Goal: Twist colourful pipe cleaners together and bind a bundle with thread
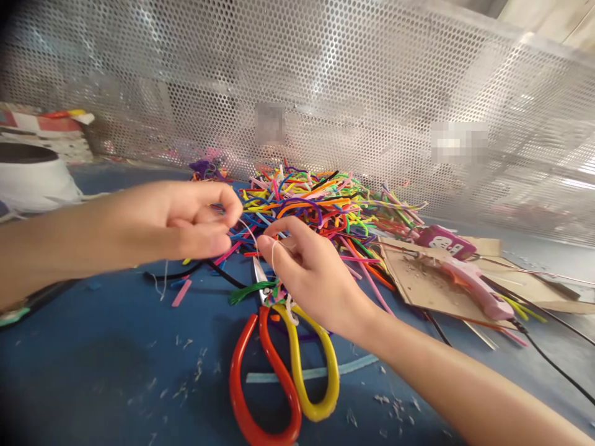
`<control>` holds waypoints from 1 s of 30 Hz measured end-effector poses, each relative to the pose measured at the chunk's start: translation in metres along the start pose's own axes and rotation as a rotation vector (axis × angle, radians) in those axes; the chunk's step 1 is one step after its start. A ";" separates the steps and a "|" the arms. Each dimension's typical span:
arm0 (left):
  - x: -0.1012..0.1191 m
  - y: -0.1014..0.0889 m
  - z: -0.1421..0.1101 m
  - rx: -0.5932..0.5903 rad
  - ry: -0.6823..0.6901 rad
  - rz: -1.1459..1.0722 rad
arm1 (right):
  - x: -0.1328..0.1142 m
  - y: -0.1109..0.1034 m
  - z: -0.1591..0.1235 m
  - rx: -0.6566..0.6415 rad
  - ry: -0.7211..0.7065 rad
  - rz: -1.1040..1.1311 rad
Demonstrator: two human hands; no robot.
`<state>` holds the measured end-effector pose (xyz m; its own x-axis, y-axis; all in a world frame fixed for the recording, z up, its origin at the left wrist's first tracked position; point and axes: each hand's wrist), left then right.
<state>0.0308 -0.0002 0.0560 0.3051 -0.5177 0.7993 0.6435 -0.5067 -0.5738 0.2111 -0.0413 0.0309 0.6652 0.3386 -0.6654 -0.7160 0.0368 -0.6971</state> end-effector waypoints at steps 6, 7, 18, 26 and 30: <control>-0.020 0.028 0.003 -0.209 -0.060 -0.076 | -0.007 0.002 -0.011 -0.065 -0.059 0.045; -0.020 0.031 0.002 -0.227 -0.044 -0.112 | -0.007 0.003 -0.012 -0.061 -0.064 0.010; -0.018 0.045 0.000 -0.155 -0.050 -0.302 | 0.005 0.006 -0.010 0.103 -0.415 -0.606; -0.017 0.025 0.004 0.061 0.051 -0.063 | -0.004 -0.005 -0.011 -0.154 -0.283 -0.258; -0.011 0.002 0.007 0.182 0.132 0.022 | 0.001 -0.008 -0.001 -0.299 -0.083 0.087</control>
<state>0.0336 0.0092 0.0474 0.2332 -0.6189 0.7500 0.7578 -0.3677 -0.5391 0.2173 -0.0423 0.0359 0.5754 0.4047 -0.7107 -0.6677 -0.2694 -0.6940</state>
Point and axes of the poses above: each hand's wrist, its own z-axis towards the middle knuckle, its own y-axis out of the palm, x = y × z, and after that the axes turned 2 degrees about y, right-handed
